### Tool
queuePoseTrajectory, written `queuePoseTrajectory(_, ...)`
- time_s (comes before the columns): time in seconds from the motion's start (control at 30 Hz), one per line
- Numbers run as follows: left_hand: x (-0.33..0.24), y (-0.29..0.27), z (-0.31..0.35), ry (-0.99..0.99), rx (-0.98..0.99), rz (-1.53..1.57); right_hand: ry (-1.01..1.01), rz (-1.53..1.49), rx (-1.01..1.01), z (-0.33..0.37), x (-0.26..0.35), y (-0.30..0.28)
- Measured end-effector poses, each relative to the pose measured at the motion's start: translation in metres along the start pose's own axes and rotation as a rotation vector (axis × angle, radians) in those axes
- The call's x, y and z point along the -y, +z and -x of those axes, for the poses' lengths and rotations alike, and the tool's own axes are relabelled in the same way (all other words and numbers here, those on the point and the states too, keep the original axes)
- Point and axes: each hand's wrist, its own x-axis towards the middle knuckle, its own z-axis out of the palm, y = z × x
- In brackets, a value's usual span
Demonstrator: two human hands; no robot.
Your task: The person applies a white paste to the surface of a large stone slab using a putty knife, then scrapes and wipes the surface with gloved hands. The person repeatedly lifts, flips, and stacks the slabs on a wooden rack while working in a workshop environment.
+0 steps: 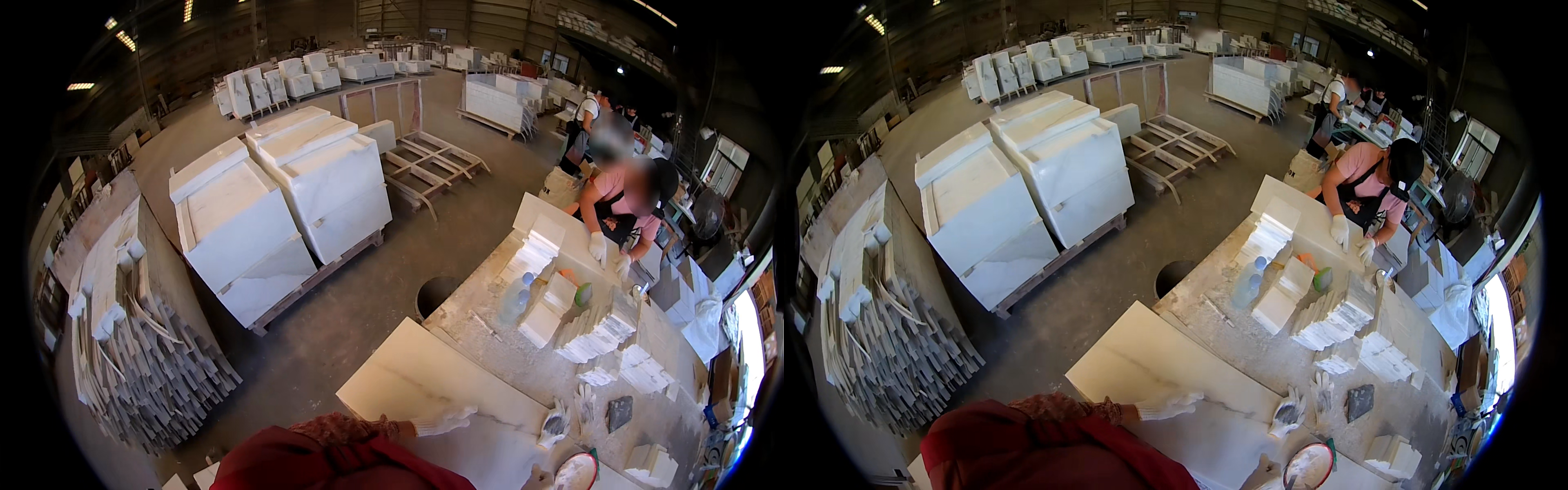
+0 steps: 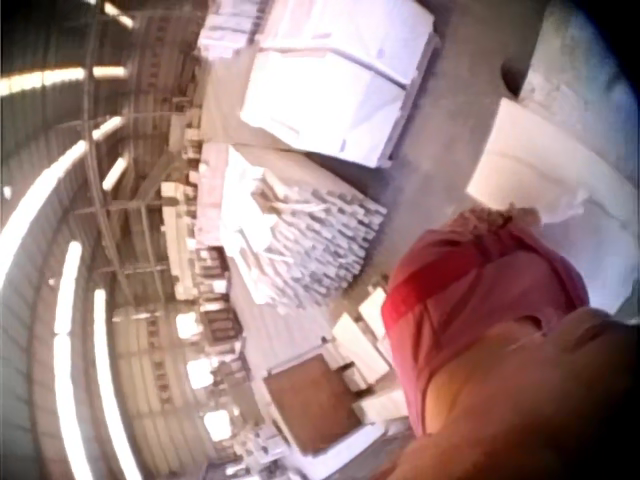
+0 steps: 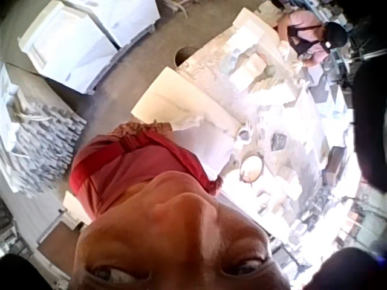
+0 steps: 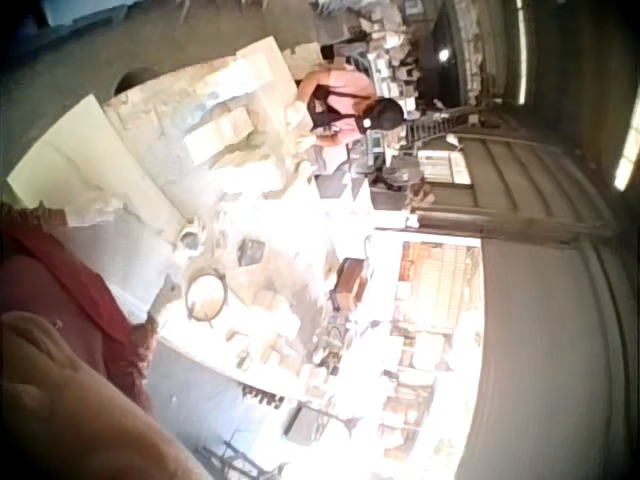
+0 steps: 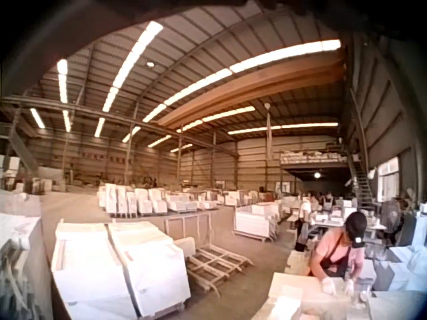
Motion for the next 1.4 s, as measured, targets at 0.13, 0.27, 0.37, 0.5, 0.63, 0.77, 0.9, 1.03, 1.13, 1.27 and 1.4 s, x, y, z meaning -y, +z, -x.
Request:
queuePoseTrajectory(0.13,-0.048,-0.042,-0.013,0.18,-0.064,-0.35,0.097,0.101,-0.601,-0.025,-0.057,-0.039)
queuePoseTrajectory(0.27,-0.066,-0.024,-0.017,0.228,-0.038,-0.321,0.09,0.346,-0.745,-0.022,-0.048,-0.063)
queuePoseTrajectory(0.37,-0.049,-0.017,-0.013,0.036,-0.014,-0.164,0.196,0.441,-0.64,-0.028,-0.078,-0.058)
queuePoseTrajectory(0.5,-0.021,-0.023,-0.011,0.043,0.013,-0.209,0.292,0.427,-0.561,-0.023,-0.079,-0.047)
queuePoseTrajectory(0.63,-0.023,-0.027,-0.007,-0.009,0.025,-0.165,0.318,0.51,-0.58,-0.027,-0.08,-0.035)
queuePoseTrajectory(0.77,-0.026,-0.031,-0.01,0.052,0.064,-0.31,0.476,0.381,-0.36,-0.048,-0.093,-0.035)
queuePoseTrajectory(0.9,-0.033,-0.025,-0.013,0.036,0.053,-0.268,0.52,0.516,-0.371,-0.06,-0.113,-0.036)
queuePoseTrajectory(1.03,-0.037,-0.028,-0.013,0.138,0.017,-0.38,0.418,0.571,-0.594,-0.05,-0.089,-0.054)
queuePoseTrajectory(1.13,-0.035,-0.027,-0.012,0.159,0.004,-0.393,0.427,0.282,-0.548,-0.041,-0.089,-0.056)
queuePoseTrajectory(1.27,-0.032,-0.025,-0.012,0.07,0.023,-0.222,0.347,-0.044,-0.51,-0.048,-0.126,-0.031)
queuePoseTrajectory(1.4,-0.025,-0.032,-0.012,0.17,0.026,-0.416,0.351,-0.145,-0.471,-0.052,-0.126,-0.017)
